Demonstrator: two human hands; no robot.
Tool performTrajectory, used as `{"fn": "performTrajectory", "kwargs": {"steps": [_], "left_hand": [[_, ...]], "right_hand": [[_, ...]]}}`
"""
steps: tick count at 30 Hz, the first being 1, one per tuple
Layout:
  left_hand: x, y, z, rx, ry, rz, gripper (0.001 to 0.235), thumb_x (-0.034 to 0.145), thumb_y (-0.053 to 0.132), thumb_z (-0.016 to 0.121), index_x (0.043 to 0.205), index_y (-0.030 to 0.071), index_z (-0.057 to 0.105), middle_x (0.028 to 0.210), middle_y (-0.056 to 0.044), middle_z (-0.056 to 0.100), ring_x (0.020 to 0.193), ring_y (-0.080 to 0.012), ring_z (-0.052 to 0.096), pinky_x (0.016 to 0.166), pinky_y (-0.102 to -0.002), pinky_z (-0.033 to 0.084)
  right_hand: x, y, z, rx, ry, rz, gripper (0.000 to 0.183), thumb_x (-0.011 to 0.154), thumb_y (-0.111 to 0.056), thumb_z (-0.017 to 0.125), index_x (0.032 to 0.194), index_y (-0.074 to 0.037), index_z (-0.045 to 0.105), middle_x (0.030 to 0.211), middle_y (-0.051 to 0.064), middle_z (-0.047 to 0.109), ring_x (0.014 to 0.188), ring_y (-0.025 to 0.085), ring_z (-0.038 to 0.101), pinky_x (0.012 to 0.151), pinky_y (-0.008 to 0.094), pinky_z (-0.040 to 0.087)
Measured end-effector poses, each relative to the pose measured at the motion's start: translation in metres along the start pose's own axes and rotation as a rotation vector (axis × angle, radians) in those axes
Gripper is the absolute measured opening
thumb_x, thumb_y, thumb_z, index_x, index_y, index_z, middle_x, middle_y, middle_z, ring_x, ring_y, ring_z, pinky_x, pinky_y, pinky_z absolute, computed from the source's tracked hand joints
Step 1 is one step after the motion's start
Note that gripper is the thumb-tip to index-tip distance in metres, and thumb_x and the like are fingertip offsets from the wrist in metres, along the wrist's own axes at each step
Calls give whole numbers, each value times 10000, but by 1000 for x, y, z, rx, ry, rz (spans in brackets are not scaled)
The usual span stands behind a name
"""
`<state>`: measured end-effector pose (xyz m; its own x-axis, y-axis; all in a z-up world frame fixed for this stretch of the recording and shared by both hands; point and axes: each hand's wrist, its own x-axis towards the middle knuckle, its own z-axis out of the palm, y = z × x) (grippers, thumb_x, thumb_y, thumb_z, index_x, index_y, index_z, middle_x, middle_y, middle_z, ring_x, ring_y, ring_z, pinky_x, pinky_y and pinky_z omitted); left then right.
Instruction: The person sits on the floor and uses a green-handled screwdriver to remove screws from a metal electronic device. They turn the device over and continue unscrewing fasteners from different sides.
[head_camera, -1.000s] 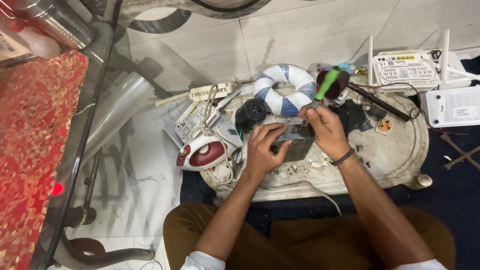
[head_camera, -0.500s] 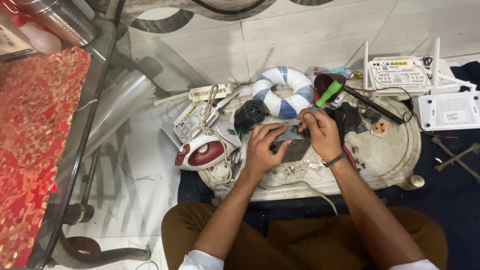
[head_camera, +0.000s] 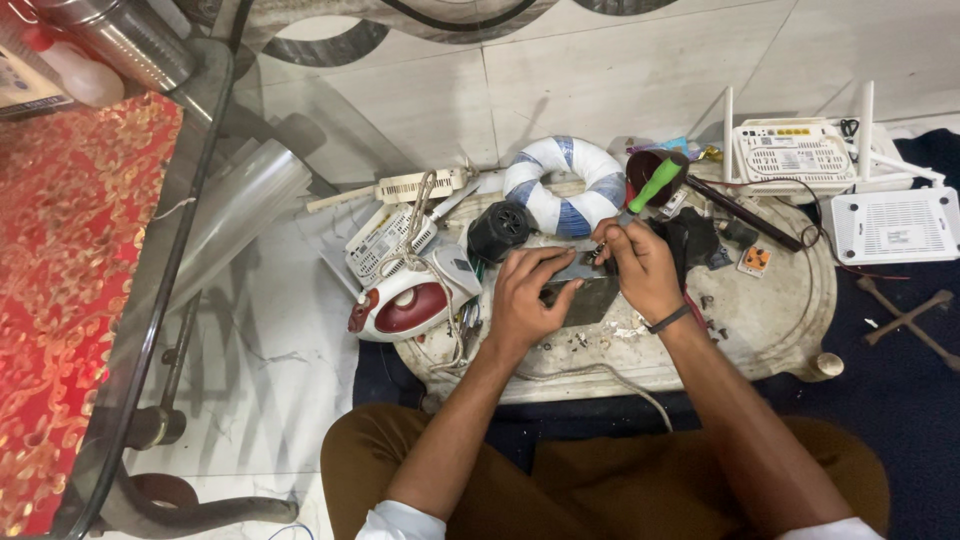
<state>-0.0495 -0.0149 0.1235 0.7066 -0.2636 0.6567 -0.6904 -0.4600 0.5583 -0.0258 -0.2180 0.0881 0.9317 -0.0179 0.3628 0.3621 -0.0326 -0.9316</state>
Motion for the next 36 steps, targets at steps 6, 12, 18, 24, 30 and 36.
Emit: {"fn": "performTrajectory", "kwargs": {"steps": [6,12,18,24,30,36], "left_hand": [[0,-1,1,8,0,-1,363,834,191,825,1171,77,757,1187,-70,710,1113,-266,628,1004,-376,489],[6,7,-5,130,20,65,267,839,238,786,1058,86,767,1128,-41,731,1097,-257,638,1151,-534,306],[20,15,-1,190,-38,13,224,915,196,706,1095,80,773,1093,-62,748,1125,-250,644,1156,-546,295],[34,6,8,-330,-107,-307,235,886,169,777,1080,39,752,1003,-115,781,873,-214,758,793,-302,562],[32,7,15,-291,-99,-311,200,881,166,776,1037,41,776,946,-121,789,715,-167,740,637,-297,528],[34,10,12,-240,-139,-399,170,897,198,793,1012,74,808,808,-94,783,619,-134,666,583,-294,499]], "right_hand": [[2,-10,2,-36,-10,-19,295,1108,-203,524,1063,58,654,1059,70,649,815,97,609,752,267,566],[7,-28,1,-205,-84,-11,240,1050,-175,599,1071,34,714,1011,59,646,753,83,619,691,236,510],[9,-35,-1,-265,-112,4,205,1041,-168,647,1110,-18,769,874,51,581,734,106,549,667,246,452],[8,-38,-4,-214,-142,-108,207,1024,-150,646,1144,-25,758,1101,54,584,1001,136,578,852,267,488],[9,-41,-4,-170,-217,-90,235,1010,-168,651,1166,-27,755,1197,62,580,1150,187,575,971,305,492],[12,-68,-2,-36,-295,-12,464,1004,-254,597,1379,15,546,1287,88,575,1238,214,586,1037,337,502]]}}
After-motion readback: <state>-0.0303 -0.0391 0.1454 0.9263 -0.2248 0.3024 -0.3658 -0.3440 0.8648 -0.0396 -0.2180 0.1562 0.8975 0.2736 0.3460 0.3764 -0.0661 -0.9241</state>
